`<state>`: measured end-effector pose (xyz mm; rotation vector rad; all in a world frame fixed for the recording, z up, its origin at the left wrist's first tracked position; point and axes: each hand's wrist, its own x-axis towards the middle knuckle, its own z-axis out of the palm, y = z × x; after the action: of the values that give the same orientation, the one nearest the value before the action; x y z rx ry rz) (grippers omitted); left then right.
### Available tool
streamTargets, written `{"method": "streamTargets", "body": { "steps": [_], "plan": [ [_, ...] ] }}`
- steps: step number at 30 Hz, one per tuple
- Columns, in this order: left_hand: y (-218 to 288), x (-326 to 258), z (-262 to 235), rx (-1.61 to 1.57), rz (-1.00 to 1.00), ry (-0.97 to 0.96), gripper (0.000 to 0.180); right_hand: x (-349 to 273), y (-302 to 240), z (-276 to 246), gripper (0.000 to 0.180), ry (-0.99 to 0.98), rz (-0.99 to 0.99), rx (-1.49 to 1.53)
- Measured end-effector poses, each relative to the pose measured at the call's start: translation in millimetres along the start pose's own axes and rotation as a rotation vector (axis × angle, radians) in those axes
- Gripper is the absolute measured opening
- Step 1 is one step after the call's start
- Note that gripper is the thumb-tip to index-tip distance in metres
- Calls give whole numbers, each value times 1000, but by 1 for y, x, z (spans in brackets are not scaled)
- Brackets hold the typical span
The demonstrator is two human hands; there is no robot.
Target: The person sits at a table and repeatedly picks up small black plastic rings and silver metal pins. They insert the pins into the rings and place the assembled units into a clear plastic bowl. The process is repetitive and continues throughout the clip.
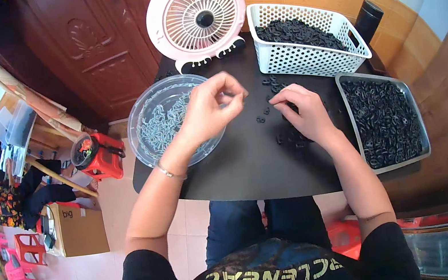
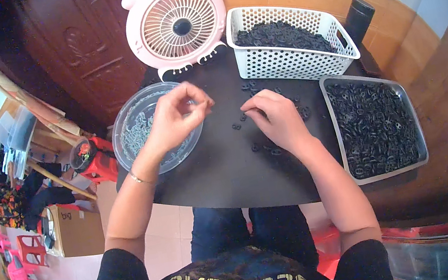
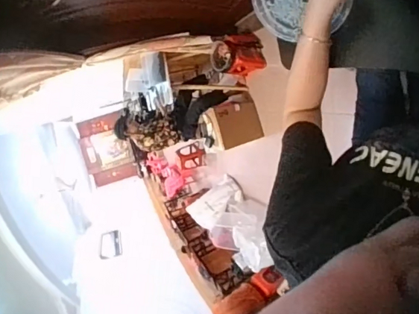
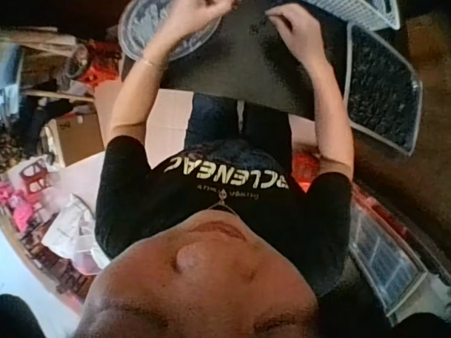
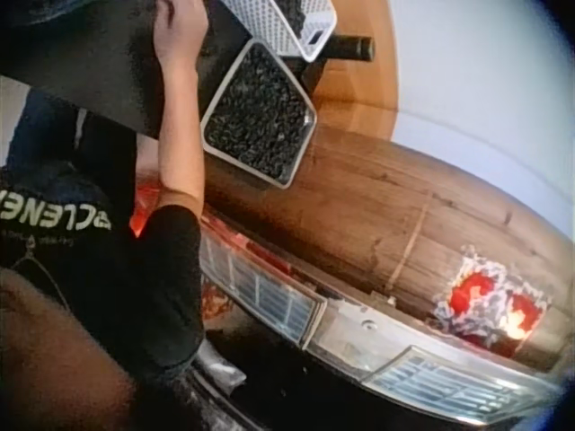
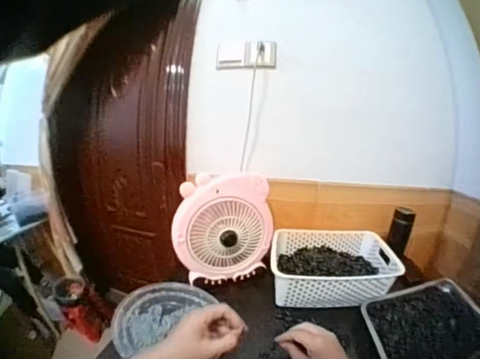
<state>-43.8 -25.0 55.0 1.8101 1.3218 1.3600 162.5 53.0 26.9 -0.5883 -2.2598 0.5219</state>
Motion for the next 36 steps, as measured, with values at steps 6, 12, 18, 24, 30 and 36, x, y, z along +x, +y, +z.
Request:
{"method": "streamTargets", "body": {
  "steps": [6, 12, 18, 24, 30, 36],
  "plan": [
    [-4, 30, 36, -597, -75, 81, 7, 2, 22, 22, 16, -184, -100, -222],
    [-25, 20, 50, -816, -228, 76, 9, 2, 17, 26, 15, -256, -122, -384],
    [-24, 13, 47, -920, -373, 47, 8, 2, 13, 23, 10, -278, 26, -412],
    [-25, 13, 50, -958, -346, 15, 14, -1, 19, 20, 11, -204, 58, -220],
    [-31, 12, 53, -890, -370, 54, 21, 1, 7, 2, 13, 138, 172, 266],
    [-35, 12, 58, -858, -384, 67, 23, -6, 6, 10, 16, 172, 394, 680]
  ]
}}
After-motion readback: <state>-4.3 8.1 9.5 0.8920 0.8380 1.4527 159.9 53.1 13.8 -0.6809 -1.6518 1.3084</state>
